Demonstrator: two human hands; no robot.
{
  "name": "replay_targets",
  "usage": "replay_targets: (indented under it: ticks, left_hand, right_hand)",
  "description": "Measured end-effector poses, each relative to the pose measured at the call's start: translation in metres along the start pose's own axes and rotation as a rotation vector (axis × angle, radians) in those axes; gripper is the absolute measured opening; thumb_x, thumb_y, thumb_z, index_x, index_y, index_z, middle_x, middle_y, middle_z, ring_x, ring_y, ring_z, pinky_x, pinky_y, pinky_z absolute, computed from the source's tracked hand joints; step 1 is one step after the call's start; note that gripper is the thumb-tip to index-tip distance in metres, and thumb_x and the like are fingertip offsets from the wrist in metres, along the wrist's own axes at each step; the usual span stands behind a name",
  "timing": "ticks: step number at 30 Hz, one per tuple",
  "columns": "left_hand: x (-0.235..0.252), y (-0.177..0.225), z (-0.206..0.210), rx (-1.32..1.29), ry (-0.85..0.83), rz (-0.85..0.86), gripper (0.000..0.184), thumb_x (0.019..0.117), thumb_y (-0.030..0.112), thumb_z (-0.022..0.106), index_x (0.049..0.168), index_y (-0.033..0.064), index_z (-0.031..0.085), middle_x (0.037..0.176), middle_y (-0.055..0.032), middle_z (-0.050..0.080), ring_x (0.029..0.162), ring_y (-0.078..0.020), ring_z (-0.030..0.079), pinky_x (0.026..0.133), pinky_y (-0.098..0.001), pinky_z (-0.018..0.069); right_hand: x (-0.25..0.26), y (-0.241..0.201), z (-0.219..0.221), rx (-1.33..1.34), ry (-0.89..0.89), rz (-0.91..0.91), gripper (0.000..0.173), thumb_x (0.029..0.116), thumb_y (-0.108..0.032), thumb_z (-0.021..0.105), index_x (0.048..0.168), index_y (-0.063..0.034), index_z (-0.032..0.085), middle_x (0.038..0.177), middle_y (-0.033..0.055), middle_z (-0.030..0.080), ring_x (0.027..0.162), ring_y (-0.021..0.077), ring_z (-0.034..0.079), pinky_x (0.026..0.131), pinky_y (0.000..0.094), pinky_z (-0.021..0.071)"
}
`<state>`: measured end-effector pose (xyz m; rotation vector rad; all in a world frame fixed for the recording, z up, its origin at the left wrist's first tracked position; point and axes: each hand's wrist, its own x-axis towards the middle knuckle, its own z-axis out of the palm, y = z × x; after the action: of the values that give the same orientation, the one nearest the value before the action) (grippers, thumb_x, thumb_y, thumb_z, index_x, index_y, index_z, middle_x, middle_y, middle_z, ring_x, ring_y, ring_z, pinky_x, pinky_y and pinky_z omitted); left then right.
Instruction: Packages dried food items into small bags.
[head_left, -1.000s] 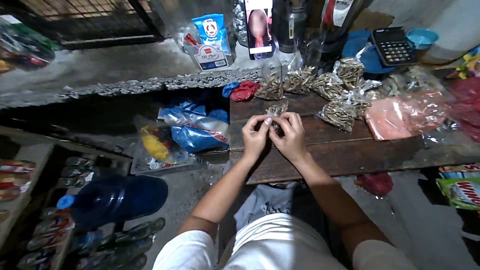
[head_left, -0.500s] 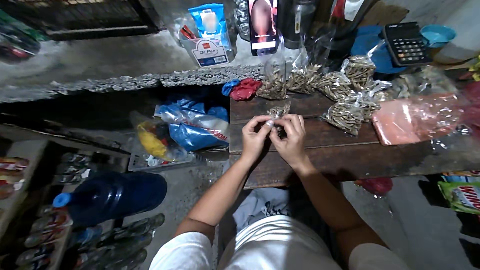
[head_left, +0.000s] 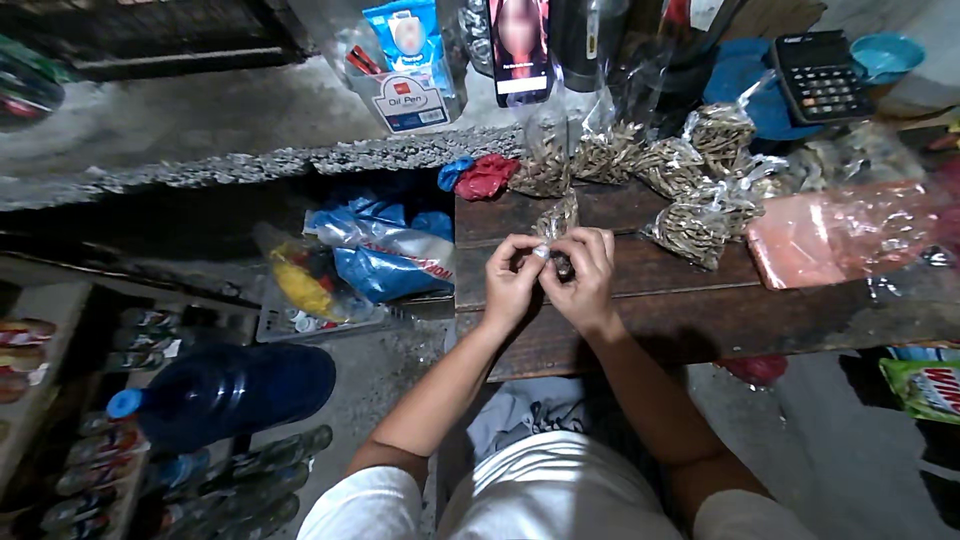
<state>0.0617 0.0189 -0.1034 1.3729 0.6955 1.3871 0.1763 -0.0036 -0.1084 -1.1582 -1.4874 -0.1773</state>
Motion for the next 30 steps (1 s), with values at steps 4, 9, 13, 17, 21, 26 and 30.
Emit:
replay_targets:
  ticks: [4,9,13,17,21,26,30]
  left_hand:
    - [0.001,0.0,-0.002,0.027,-0.071,0.03,0.014,0.0939,-0.001,0.062,0.103,0.0072,0.067,0.099,0.0084,0.069,0.086,0.0018,0.065,0.08,-0.0187,0.0563]
    - [0.006,-0.005,-0.007,0.118,-0.11,0.133,0.011,0.0905,-0.002,0.066,0.1,-0.003,0.071,0.101,0.0,0.07,0.09,0.0002,0.066,0.082,-0.0189,0.0568]
    - [0.014,-0.006,-0.017,0.326,-0.135,0.255,0.011,0.0909,0.01,0.072,0.097,0.0013,0.076,0.103,-0.0032,0.061,0.099,-0.0019,0.057,0.091,-0.0159,0.0475]
    - [0.019,-0.009,-0.022,0.41,-0.16,0.33,0.017,0.0925,0.021,0.073,0.092,0.0041,0.076,0.102,-0.006,0.056,0.103,-0.0081,0.051,0.095,-0.0198,0.0402]
    - [0.018,-0.012,-0.022,0.324,-0.203,0.249,0.021,0.0946,0.023,0.07,0.091,0.0027,0.074,0.105,-0.0029,0.055,0.107,-0.0044,0.05,0.098,-0.0178,0.0398]
    - [0.018,-0.017,-0.022,0.218,-0.218,0.119,0.023,0.0958,0.023,0.067,0.091,0.0011,0.073,0.112,-0.0018,0.056,0.112,-0.0041,0.05,0.1,-0.0196,0.0407]
    - [0.015,-0.016,-0.02,0.17,-0.237,0.047,0.025,0.0977,0.027,0.064,0.088,0.0051,0.072,0.115,0.0018,0.055,0.114,-0.0026,0.048,0.1,-0.0201,0.0405]
  right_hand:
    - [0.0,0.001,-0.002,0.041,0.002,0.064,0.011,0.0811,-0.01,0.071,0.085,0.0001,0.073,0.095,0.0169,0.067,0.097,0.0287,0.062,0.091,0.0337,0.0489]
    - [0.001,0.003,-0.009,0.139,-0.077,0.21,0.011,0.0833,-0.007,0.069,0.088,0.0021,0.072,0.101,0.0178,0.066,0.1,0.0267,0.061,0.089,0.0326,0.0497]
    - [0.004,0.0,-0.014,0.215,-0.126,0.308,0.01,0.0849,-0.003,0.065,0.09,0.0038,0.07,0.105,0.0179,0.065,0.1,0.0231,0.061,0.087,0.0303,0.0506]
    - [0.004,0.001,-0.018,0.278,-0.196,0.369,0.01,0.0853,-0.001,0.063,0.091,0.0039,0.069,0.106,0.0157,0.064,0.1,0.0175,0.061,0.085,0.026,0.0513]
    - [0.005,0.003,-0.021,0.325,-0.262,0.42,0.009,0.0866,-0.001,0.062,0.091,0.0037,0.068,0.107,0.0145,0.063,0.1,0.014,0.061,0.082,0.0228,0.0518]
    - [0.006,0.003,-0.023,0.332,-0.314,0.476,0.009,0.0891,-0.004,0.061,0.092,0.0017,0.068,0.109,0.012,0.063,0.101,0.0122,0.06,0.082,0.0228,0.051]
    - [0.008,0.003,-0.023,0.362,-0.348,0.515,0.008,0.0899,-0.004,0.062,0.092,0.0021,0.067,0.107,0.0114,0.062,0.098,0.0111,0.06,0.081,0.0227,0.0508]
